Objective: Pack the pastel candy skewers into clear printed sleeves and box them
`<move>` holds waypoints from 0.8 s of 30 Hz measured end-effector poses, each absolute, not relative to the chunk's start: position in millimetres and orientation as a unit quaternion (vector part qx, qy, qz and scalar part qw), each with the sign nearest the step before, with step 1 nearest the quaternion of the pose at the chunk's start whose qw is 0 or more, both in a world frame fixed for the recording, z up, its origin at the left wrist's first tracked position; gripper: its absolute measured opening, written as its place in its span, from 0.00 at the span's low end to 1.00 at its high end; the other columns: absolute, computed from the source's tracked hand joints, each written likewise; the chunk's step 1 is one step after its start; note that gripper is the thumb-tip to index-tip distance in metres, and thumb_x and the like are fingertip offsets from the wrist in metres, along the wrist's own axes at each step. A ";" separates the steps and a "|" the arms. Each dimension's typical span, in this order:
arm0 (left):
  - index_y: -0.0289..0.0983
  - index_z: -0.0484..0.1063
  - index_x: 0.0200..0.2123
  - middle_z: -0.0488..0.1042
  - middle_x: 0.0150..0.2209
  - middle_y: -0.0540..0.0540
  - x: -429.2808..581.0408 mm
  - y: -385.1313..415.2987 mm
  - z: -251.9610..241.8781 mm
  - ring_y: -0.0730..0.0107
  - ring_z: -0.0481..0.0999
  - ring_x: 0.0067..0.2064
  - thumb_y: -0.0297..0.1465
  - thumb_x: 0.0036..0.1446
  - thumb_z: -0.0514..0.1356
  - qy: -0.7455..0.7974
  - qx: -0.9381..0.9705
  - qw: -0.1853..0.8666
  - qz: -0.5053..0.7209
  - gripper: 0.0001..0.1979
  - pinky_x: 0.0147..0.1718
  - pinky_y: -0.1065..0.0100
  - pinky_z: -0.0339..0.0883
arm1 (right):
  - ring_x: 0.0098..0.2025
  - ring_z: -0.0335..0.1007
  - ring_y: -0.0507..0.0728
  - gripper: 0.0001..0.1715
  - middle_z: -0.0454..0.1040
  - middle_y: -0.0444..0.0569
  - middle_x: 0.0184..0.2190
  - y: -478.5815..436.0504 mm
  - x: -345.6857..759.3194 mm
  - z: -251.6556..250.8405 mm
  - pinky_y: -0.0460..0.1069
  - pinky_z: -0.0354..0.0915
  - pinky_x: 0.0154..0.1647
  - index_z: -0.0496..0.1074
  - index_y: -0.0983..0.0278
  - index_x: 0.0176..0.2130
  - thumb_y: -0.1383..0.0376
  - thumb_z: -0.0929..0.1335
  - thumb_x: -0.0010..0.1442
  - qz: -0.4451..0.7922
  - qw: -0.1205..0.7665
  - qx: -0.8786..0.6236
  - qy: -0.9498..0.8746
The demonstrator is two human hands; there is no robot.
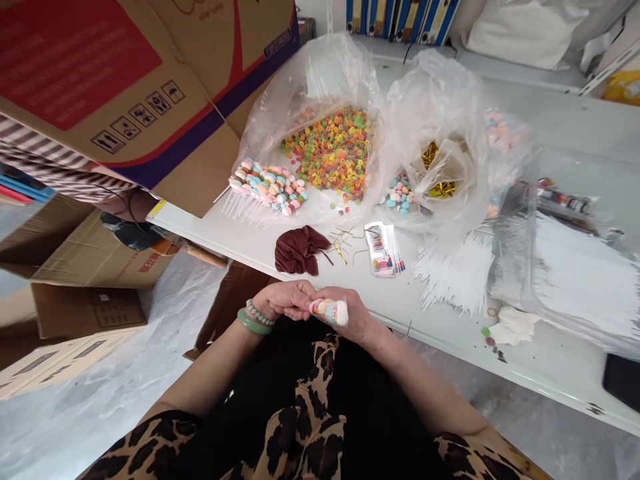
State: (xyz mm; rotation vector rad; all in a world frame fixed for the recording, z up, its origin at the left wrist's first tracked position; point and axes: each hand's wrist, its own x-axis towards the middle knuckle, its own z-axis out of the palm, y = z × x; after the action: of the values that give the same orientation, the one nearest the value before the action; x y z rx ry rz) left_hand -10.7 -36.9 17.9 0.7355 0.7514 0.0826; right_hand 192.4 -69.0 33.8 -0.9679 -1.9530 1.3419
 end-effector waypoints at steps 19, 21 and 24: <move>0.39 0.69 0.41 0.72 0.41 0.43 31.1 -65.8 17.6 0.64 0.71 0.44 0.40 0.60 0.58 0.533 0.367 0.533 0.545 0.11 0.43 0.68 0.66 | 0.14 0.47 0.49 0.20 0.56 0.36 0.12 -29.4 146.1 44.8 0.45 0.57 0.17 0.62 0.59 0.20 0.65 0.61 0.63 0.544 0.353 -0.446 -0.617; 0.37 0.69 0.39 0.73 0.35 0.44 16.5 -64.1 8.5 0.66 0.74 0.37 0.52 0.56 0.57 0.452 0.274 0.700 0.481 0.23 0.36 0.67 0.69 | 0.18 0.52 0.49 0.17 0.59 0.37 0.15 -41.6 143.2 38.9 0.45 0.58 0.20 0.63 0.60 0.22 0.63 0.64 0.62 0.580 0.388 -0.428 -0.575; 0.33 0.69 0.37 0.74 0.29 0.42 -7.8 -68.7 -0.2 0.64 0.74 0.27 0.62 0.49 0.54 0.337 0.248 0.873 0.252 0.35 0.26 0.65 0.68 | 0.24 0.58 0.50 0.14 0.62 0.40 0.18 -52.1 146.9 27.2 0.44 0.58 0.24 0.66 0.60 0.21 0.62 0.70 0.54 0.568 0.383 -0.440 -0.580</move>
State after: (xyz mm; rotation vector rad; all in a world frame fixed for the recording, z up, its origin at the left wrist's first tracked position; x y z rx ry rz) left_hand -7.8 -68.7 -0.2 0.5184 0.7049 0.5260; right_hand 146.9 -52.1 27.2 -1.1219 -1.4794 1.4487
